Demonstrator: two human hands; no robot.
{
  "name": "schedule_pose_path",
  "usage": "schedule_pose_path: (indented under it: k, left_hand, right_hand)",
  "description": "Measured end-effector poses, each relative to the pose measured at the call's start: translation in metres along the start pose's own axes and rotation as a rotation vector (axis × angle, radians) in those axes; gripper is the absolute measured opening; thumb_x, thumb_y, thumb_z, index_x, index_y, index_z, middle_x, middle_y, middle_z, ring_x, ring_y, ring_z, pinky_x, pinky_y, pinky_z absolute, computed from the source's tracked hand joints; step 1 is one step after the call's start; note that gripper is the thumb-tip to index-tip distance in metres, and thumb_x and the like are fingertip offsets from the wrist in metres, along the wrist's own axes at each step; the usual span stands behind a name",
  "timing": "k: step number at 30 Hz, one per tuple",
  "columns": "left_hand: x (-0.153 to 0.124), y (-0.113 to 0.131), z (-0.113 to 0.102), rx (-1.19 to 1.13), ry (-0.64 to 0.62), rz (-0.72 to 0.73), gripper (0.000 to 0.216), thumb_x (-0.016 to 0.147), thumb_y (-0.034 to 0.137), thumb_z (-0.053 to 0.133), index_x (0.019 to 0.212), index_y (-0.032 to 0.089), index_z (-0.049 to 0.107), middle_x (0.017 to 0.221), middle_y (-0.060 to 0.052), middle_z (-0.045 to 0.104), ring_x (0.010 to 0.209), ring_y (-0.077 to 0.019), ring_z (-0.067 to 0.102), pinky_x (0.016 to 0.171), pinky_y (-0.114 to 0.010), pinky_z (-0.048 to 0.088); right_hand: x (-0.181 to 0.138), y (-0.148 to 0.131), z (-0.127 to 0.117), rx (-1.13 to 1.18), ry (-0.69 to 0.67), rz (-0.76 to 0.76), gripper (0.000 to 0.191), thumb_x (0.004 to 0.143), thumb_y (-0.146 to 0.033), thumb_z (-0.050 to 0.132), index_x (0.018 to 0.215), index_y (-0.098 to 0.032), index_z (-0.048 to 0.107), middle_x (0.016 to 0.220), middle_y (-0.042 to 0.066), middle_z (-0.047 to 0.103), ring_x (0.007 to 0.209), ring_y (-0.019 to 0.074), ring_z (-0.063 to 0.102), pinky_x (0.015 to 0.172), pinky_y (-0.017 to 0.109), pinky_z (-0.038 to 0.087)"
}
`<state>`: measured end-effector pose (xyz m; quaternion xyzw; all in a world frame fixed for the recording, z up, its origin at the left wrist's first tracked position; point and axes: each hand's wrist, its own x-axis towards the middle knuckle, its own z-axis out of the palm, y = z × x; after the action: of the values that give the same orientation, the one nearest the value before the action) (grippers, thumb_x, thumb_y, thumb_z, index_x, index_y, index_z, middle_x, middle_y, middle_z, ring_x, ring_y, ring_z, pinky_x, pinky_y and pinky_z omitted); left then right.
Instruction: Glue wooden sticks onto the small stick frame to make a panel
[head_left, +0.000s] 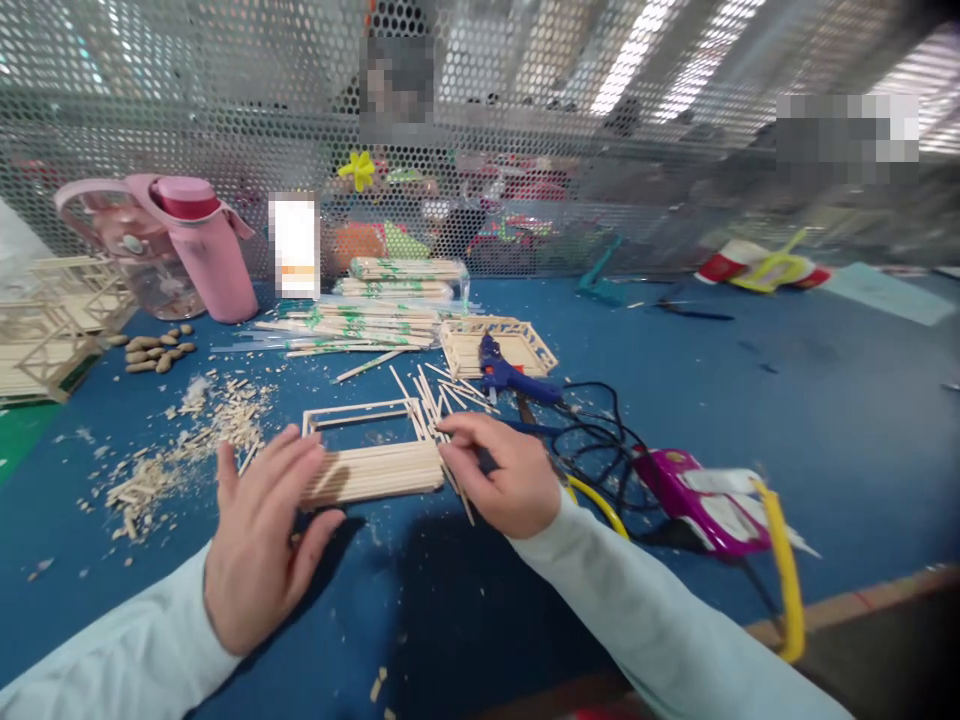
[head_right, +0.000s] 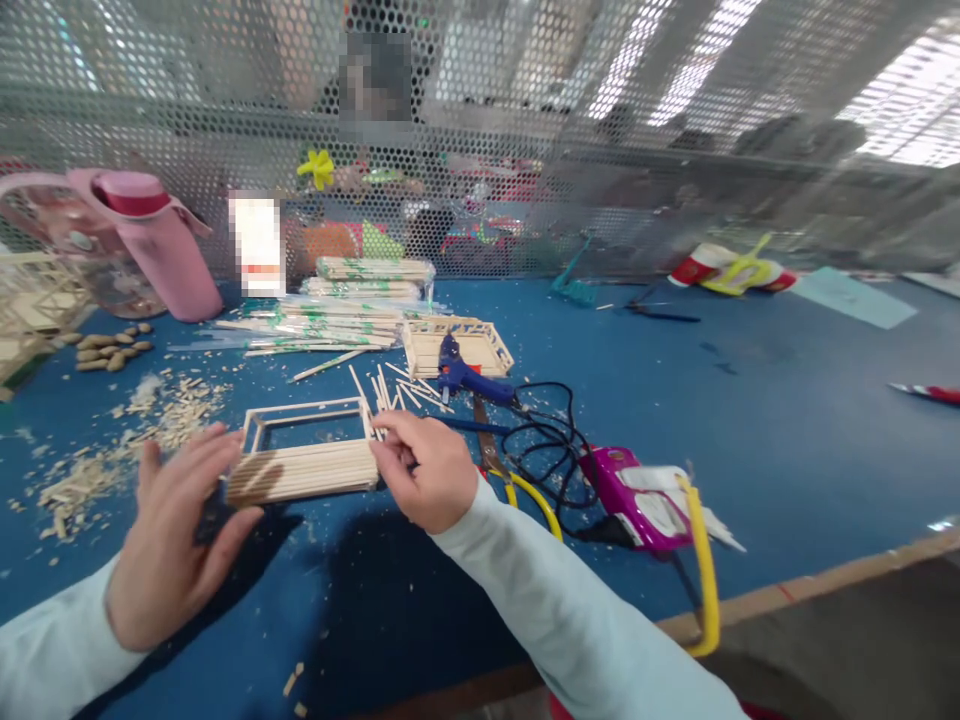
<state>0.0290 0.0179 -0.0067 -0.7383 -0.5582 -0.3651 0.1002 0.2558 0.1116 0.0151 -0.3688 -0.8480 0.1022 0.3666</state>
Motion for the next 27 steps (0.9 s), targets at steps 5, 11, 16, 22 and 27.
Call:
schedule_pose_path:
  k: [5,11,16,22,27]
  left_hand:
    - [-0.006,-0.031,-0.01,-0.277,0.073,-0.532,0.013,0.082,0.032,0.052,0.087,0.02,0.051,0.078,-0.002,0.059,0.07,-0.015,0.06,0.065,-0.027,0.051]
    - [0.0,-0.041,-0.011,-0.32,-0.112,-0.684,0.023,0.072,0.043,0.061,0.069,0.02,0.064,0.058,0.002,0.064,0.05,-0.0117,0.057,0.049,-0.021,0.047]
    - [-0.001,-0.04,-0.013,-0.279,-0.186,-0.629,0.023,0.071,0.044,0.061,0.068,0.023,0.068,0.058,0.003,0.068,0.049,-0.0132,0.06,0.051,-0.021,0.051]
    - [-0.007,-0.041,-0.012,-0.231,-0.177,-0.601,0.026,0.074,0.049,0.057,0.075,0.026,0.067,0.066,0.004,0.071,0.055,-0.014,0.064,0.057,-0.022,0.054]
    - [-0.016,-0.037,-0.015,-0.131,-0.161,-0.425,0.022,0.081,0.043,0.05,0.091,0.031,0.065,0.085,0.004,0.072,0.071,-0.0147,0.067,0.065,-0.022,0.055]
  right_hand:
    - [0.002,0.001,-0.001,0.016,-0.007,0.082,0.018,0.083,-0.027,0.05,0.066,-0.021,0.047,0.05,-0.005,0.048,0.043,0.0083,0.045,0.045,0.019,0.037]
    - [0.003,0.002,-0.003,0.047,0.022,0.128,0.018,0.079,-0.027,0.058,0.063,-0.021,0.057,0.054,-0.004,0.061,0.046,0.0094,0.055,0.047,0.018,0.042]
    - [0.006,-0.001,-0.008,0.148,0.015,0.224,0.016,0.084,-0.021,0.05,0.073,-0.02,0.063,0.069,-0.001,0.07,0.064,0.0133,0.066,0.058,0.02,0.05]
    - [0.004,-0.001,-0.008,0.2,-0.051,0.123,0.019,0.086,-0.015,0.042,0.08,-0.019,0.06,0.072,0.0,0.069,0.067,0.0116,0.065,0.064,0.02,0.05]
    - [-0.001,-0.003,-0.009,0.059,-0.024,0.097,0.024,0.083,-0.009,0.036,0.08,-0.019,0.058,0.073,0.002,0.067,0.067,0.0124,0.064,0.063,0.022,0.049]
